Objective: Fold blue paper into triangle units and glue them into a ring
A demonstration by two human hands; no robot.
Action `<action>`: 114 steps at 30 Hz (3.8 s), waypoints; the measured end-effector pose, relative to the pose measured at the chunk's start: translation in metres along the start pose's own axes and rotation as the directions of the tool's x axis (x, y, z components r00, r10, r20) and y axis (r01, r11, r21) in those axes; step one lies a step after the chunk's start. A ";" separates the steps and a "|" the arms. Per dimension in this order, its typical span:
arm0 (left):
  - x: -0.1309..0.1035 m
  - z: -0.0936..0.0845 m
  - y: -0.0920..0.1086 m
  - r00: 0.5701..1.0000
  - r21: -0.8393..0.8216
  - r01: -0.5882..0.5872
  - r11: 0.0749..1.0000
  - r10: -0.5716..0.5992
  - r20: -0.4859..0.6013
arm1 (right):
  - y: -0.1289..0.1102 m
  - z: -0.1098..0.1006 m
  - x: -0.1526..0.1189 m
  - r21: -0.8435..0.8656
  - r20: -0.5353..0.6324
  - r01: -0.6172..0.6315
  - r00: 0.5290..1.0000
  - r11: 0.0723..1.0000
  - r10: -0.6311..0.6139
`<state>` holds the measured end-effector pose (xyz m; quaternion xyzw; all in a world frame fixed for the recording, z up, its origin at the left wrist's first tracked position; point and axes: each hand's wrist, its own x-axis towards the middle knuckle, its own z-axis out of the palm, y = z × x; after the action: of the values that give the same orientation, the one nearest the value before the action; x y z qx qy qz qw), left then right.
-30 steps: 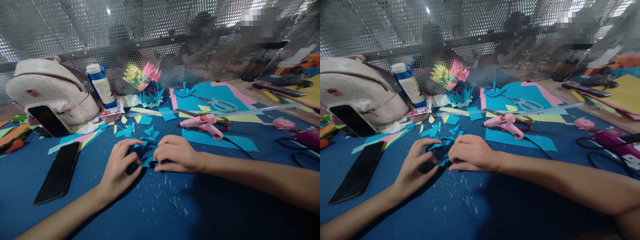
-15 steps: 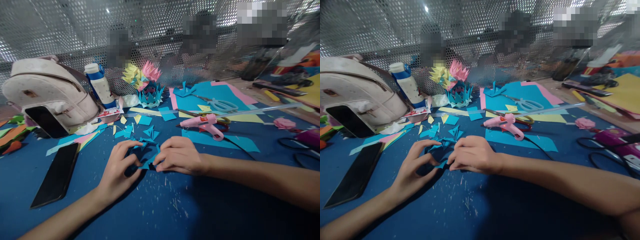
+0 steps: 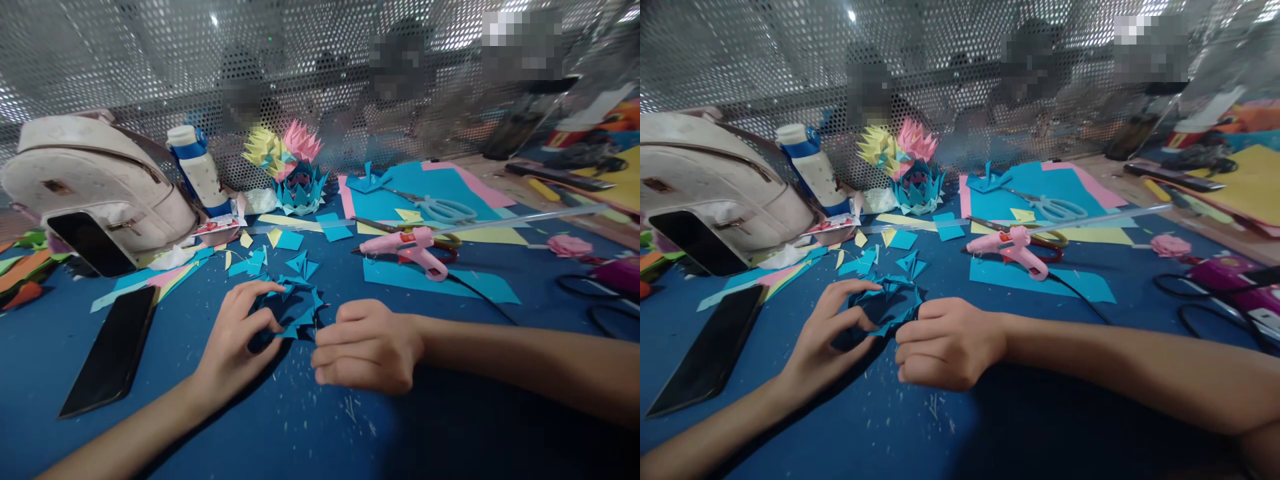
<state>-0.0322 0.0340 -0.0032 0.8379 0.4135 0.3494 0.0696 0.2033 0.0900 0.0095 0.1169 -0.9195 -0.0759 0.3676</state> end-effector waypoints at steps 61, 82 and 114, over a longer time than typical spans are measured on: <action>0.000 -0.007 0.006 0.975 -0.073 -0.042 0.996 0.025 -0.220 | -0.012 0.010 0.008 0.653 0.757 -0.411 0.395 -0.637 0.521; 0.001 -0.008 -0.001 0.982 -0.143 -0.012 0.990 -0.015 -0.186 | -0.007 -0.002 0.012 0.716 0.668 -0.578 0.402 -0.392 0.626; 0.012 -0.019 -0.024 0.970 0.036 0.107 0.994 -0.096 -0.223 | 0.010 0.011 -0.007 0.112 0.250 -0.692 0.714 0.713 0.654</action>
<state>-0.0551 0.0548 0.0080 0.7730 0.4692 0.4264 0.0211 0.1989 0.1025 -0.0010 -0.1996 -0.9320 0.1443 0.2659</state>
